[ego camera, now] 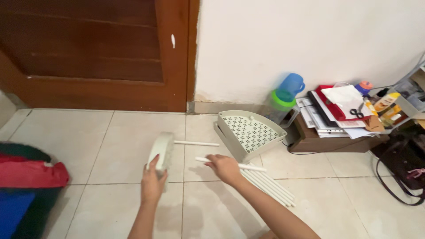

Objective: The person assembles a white plastic corner shelf by inserting white support rods into the perforated shelves. They connect the shelves together to form a three-tiered unit and place it upright on the floor.

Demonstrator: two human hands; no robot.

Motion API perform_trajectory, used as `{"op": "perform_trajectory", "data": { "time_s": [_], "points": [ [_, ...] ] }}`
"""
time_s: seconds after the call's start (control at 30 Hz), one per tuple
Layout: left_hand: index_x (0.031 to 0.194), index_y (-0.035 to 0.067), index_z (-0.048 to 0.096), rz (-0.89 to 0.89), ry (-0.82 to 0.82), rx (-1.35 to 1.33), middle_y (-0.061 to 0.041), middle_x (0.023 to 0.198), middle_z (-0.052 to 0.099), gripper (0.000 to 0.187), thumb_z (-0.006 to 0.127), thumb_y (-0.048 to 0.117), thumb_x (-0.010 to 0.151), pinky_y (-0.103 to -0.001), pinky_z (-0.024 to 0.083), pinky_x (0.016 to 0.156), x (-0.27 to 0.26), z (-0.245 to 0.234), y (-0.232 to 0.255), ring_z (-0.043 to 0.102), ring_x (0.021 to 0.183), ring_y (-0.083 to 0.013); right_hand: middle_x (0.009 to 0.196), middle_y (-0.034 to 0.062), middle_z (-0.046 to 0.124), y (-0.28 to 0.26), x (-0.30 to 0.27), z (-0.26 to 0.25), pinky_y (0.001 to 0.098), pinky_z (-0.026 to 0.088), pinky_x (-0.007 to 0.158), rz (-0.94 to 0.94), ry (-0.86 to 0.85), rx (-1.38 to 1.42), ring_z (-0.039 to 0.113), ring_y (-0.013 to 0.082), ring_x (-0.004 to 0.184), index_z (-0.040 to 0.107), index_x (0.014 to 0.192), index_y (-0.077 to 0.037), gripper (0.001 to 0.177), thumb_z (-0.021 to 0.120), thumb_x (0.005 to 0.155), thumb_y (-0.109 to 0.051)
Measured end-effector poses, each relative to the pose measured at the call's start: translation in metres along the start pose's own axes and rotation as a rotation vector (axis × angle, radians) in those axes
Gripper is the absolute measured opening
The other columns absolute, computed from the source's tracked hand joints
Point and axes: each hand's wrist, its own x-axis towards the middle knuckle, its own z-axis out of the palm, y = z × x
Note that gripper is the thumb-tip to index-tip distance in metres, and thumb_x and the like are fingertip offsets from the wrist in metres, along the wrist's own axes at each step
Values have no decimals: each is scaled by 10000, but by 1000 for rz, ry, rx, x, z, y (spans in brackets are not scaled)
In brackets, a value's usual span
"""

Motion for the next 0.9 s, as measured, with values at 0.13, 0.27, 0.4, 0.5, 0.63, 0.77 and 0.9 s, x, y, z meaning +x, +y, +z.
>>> {"op": "perform_trajectory", "data": {
  "time_s": [0.13,0.27,0.4,0.5,0.63,0.77,0.9],
  "points": [
    [1468,278,445,14,44,25,-289,1322,579,730,779,190,825,-536,538,931,-4,-11,-2,619,1146,-494,1253,202,613,81,-54,23,473,499,931,230,-101,194,596,397,1124,534,1412,-126,453,561,961,-97],
    [1483,271,441,-4,19,60,-266,1352,557,740,788,221,831,-510,544,966,-4,-18,11,613,1187,-467,1286,195,562,129,-111,62,445,494,974,233,-132,58,582,386,1165,504,1446,-138,607,553,866,35],
    [1395,162,470,232,182,58,-255,1545,392,815,828,369,694,-569,475,1022,-8,-29,34,502,1313,-453,1248,143,588,149,-129,84,409,513,980,301,-171,-23,603,340,1130,534,1437,-163,610,559,870,61],
    [1369,118,487,309,300,263,-257,1625,300,870,830,507,670,-650,355,1124,0,-35,58,425,1407,-454,1234,135,569,153,-123,88,436,498,943,278,-147,-117,584,332,1081,503,1441,-113,656,604,817,64],
    [1491,133,468,118,186,475,-203,1635,339,928,822,528,730,-640,297,1188,49,-23,81,384,1475,-428,1205,121,576,140,-128,88,453,490,913,229,-38,-72,574,336,1071,535,1363,-105,615,674,774,3],
    [1639,136,278,-211,-43,711,-192,1564,407,1287,890,613,612,-641,278,1104,105,0,86,385,1395,-514,1218,114,582,113,-138,70,453,490,921,224,-4,14,575,342,1081,557,1330,-121,586,711,773,-27],
    [1229,57,675,-380,-149,613,-190,1147,771,515,786,304,791,-469,621,882,105,7,69,758,1052,-356,1213,132,578,89,-148,39,465,477,919,242,-13,82,561,371,1103,564,1309,-112,549,745,793,-60]
  ]
}}
